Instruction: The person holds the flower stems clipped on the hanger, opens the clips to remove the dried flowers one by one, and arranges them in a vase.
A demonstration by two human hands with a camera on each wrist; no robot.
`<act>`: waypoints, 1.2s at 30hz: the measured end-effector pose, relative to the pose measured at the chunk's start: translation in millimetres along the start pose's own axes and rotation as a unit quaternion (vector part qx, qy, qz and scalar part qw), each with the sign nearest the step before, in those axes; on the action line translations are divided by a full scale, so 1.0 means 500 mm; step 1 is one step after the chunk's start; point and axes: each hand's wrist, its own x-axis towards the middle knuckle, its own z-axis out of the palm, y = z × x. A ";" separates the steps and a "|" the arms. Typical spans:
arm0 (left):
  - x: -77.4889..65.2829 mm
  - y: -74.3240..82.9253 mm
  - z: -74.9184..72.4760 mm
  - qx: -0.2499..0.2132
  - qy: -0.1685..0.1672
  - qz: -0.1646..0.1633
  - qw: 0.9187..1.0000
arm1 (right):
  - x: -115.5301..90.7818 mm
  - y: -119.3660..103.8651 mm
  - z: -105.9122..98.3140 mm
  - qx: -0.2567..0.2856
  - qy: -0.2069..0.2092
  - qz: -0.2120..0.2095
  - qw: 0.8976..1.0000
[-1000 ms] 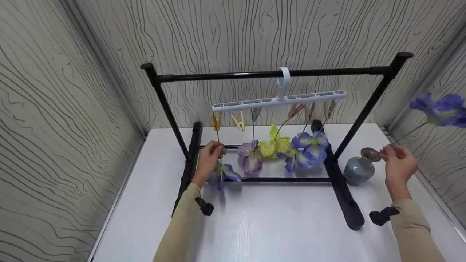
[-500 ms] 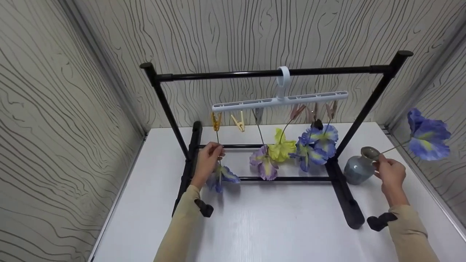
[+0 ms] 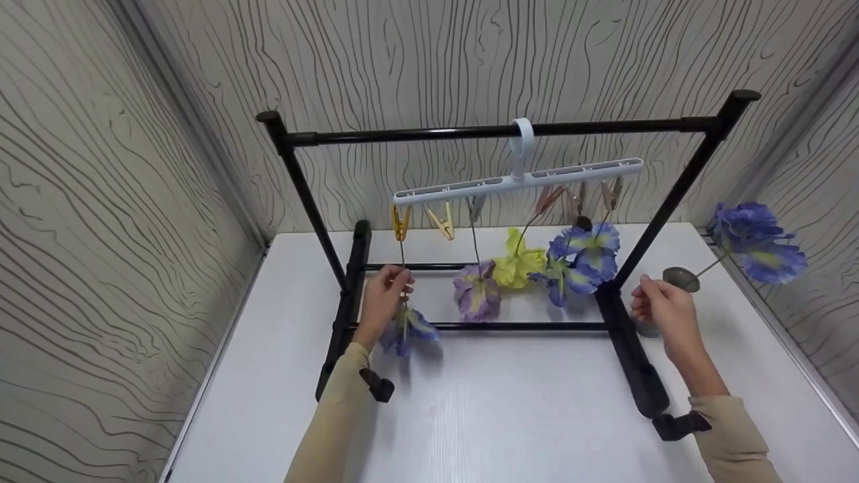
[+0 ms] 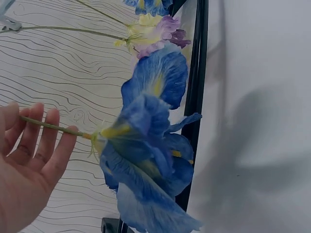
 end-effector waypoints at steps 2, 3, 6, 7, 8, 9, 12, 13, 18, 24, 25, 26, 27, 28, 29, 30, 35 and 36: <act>-0.003 -0.001 0.000 -0.003 0.004 -0.004 1.000 | -0.005 -0.022 0.027 -0.005 -0.033 -0.016 0.999; -0.005 0.000 0.000 -0.006 0.006 -0.004 1.000 | -0.009 -0.032 0.041 -0.006 -0.048 -0.022 0.999; -0.009 0.002 0.001 -0.006 0.006 -0.006 1.000 | -0.021 -0.060 0.081 -0.010 -0.094 -0.042 0.995; -0.010 0.003 0.001 -0.006 0.004 -0.006 1.000 | -0.025 -0.069 0.094 -0.012 -0.110 -0.048 0.993; -0.011 0.004 0.001 -0.005 0.002 -0.006 1.000 | -0.028 -0.076 0.106 -0.012 -0.128 -0.056 0.990; -0.012 0.005 0.002 -0.004 0.001 -0.005 1.000 | -0.030 -0.085 0.118 -0.012 -0.147 -0.064 0.987; -0.015 0.011 0.003 -0.008 0.001 -0.002 1.000 | -0.029 -0.110 0.155 -0.005 -0.196 -0.084 0.977; -0.016 0.012 0.005 -0.011 0.002 0.000 1.000 | -0.027 -0.119 0.168 -0.001 -0.209 -0.089 0.974; -0.021 0.018 0.013 -0.028 0.002 0.009 1.000 | -0.015 -0.155 0.238 0.033 -0.259 -0.103 0.960; -0.028 0.029 0.028 -0.022 -0.008 0.015 1.000 | -0.005 -0.178 0.314 0.061 -0.304 -0.094 0.946; -0.028 0.031 0.031 -0.023 -0.011 0.016 1.000 | -0.003 -0.181 0.325 0.067 -0.309 -0.092 0.944; -0.029 0.033 0.034 -0.024 -0.015 0.017 0.999 | 0.000 -0.183 0.336 0.076 -0.314 -0.086 0.942; -0.030 0.035 0.036 -0.024 -0.019 0.017 0.999 | 0.003 -0.185 0.346 0.083 -0.321 -0.082 0.940; -0.031 0.036 0.038 -0.024 -0.023 0.019 0.999 | 0.005 -0.187 0.356 0.091 -0.328 -0.078 0.937; -0.032 0.038 0.040 -0.025 -0.028 0.021 0.999 | 0.008 -0.188 0.366 0.102 -0.334 -0.071 0.934; -0.032 0.039 0.042 -0.025 -0.032 0.021 0.999 | 0.010 -0.188 0.376 0.110 -0.343 -0.066 0.931; -0.035 0.045 0.044 -0.025 -0.042 0.018 0.999 | 0.014 -0.187 0.421 0.150 -0.370 -0.033 0.916; -0.036 0.046 0.043 -0.025 -0.042 0.016 0.999 | 0.014 -0.187 0.431 0.160 -0.370 -0.027 0.915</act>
